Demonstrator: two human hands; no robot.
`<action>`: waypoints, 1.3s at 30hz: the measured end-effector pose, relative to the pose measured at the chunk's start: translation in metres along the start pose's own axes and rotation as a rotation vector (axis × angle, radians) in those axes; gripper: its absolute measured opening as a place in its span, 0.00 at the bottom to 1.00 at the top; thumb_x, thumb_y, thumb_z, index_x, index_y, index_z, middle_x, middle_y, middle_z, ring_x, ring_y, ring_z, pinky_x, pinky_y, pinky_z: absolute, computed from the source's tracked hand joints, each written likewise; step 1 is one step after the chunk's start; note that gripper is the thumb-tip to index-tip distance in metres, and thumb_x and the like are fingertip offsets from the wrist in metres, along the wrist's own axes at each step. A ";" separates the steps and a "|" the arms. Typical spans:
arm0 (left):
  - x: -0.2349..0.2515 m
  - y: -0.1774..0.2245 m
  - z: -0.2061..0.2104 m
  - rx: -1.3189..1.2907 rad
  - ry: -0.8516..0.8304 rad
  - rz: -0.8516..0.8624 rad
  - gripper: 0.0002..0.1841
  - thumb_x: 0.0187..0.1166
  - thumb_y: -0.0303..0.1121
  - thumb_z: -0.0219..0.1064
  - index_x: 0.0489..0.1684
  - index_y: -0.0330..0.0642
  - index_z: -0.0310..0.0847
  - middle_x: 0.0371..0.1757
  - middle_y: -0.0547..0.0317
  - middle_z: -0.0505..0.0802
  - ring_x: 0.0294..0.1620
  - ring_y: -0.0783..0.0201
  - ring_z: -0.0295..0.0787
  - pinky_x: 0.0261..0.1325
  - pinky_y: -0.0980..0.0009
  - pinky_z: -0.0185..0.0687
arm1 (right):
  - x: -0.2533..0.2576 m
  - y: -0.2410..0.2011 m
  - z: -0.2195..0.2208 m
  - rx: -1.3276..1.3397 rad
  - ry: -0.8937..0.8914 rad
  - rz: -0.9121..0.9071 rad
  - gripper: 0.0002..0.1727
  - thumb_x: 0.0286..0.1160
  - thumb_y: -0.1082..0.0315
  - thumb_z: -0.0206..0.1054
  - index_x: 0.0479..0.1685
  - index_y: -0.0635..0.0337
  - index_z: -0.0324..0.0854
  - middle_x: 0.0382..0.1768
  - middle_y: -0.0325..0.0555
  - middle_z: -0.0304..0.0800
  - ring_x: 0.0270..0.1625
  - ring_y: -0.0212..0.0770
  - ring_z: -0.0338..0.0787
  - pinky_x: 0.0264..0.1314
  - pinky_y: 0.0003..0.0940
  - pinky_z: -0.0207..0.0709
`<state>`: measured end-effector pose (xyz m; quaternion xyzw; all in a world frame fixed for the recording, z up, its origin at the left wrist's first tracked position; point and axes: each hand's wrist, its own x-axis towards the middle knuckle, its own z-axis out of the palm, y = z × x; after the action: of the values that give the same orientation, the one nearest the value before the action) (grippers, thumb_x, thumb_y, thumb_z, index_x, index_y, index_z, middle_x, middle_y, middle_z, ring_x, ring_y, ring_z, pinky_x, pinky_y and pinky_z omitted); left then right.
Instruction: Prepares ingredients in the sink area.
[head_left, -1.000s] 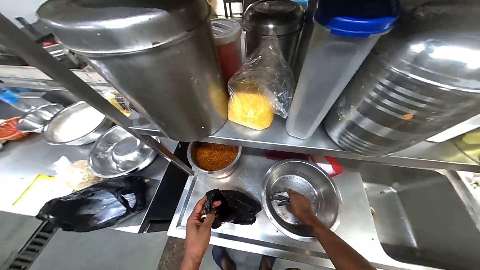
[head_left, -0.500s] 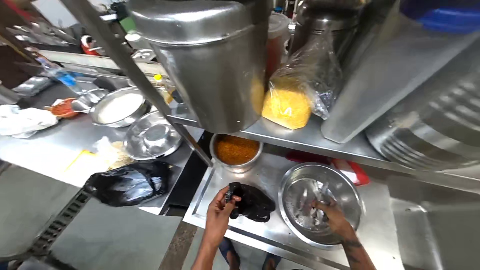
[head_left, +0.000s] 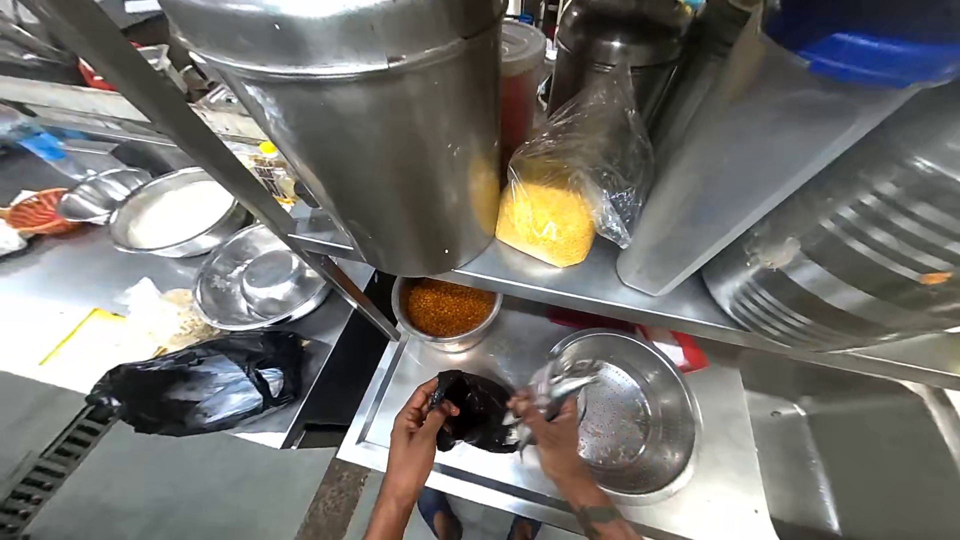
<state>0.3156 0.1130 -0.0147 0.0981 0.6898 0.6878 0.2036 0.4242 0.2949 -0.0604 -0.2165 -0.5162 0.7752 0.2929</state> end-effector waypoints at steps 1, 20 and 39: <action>0.002 0.001 0.001 -0.011 0.004 -0.011 0.20 0.80 0.26 0.57 0.71 0.37 0.81 0.40 0.47 0.93 0.34 0.58 0.88 0.36 0.67 0.84 | -0.002 0.009 0.020 -0.097 -0.013 -0.065 0.27 0.56 0.72 0.83 0.56 0.71 0.79 0.42 0.54 0.96 0.45 0.48 0.97 0.53 0.47 0.94; 0.006 0.002 -0.012 -0.001 0.092 0.017 0.22 0.77 0.25 0.54 0.69 0.33 0.79 0.30 0.61 0.87 0.25 0.70 0.80 0.29 0.76 0.77 | 0.057 -0.005 -0.082 -1.433 -0.213 0.268 0.20 0.79 0.54 0.69 0.62 0.57 0.87 0.55 0.53 0.92 0.59 0.52 0.92 0.66 0.53 0.83; 0.004 0.002 -0.015 0.035 0.020 -0.022 0.21 0.81 0.26 0.56 0.71 0.34 0.80 0.33 0.54 0.89 0.29 0.64 0.83 0.31 0.72 0.80 | 0.033 -0.001 -0.055 -0.785 -0.022 -0.051 0.19 0.68 0.60 0.80 0.57 0.55 0.87 0.46 0.42 0.93 0.40 0.37 0.94 0.44 0.39 0.93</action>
<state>0.3058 0.1011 -0.0140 0.0871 0.7047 0.6744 0.2025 0.4355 0.3545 -0.0810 -0.2908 -0.7819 0.5134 0.2014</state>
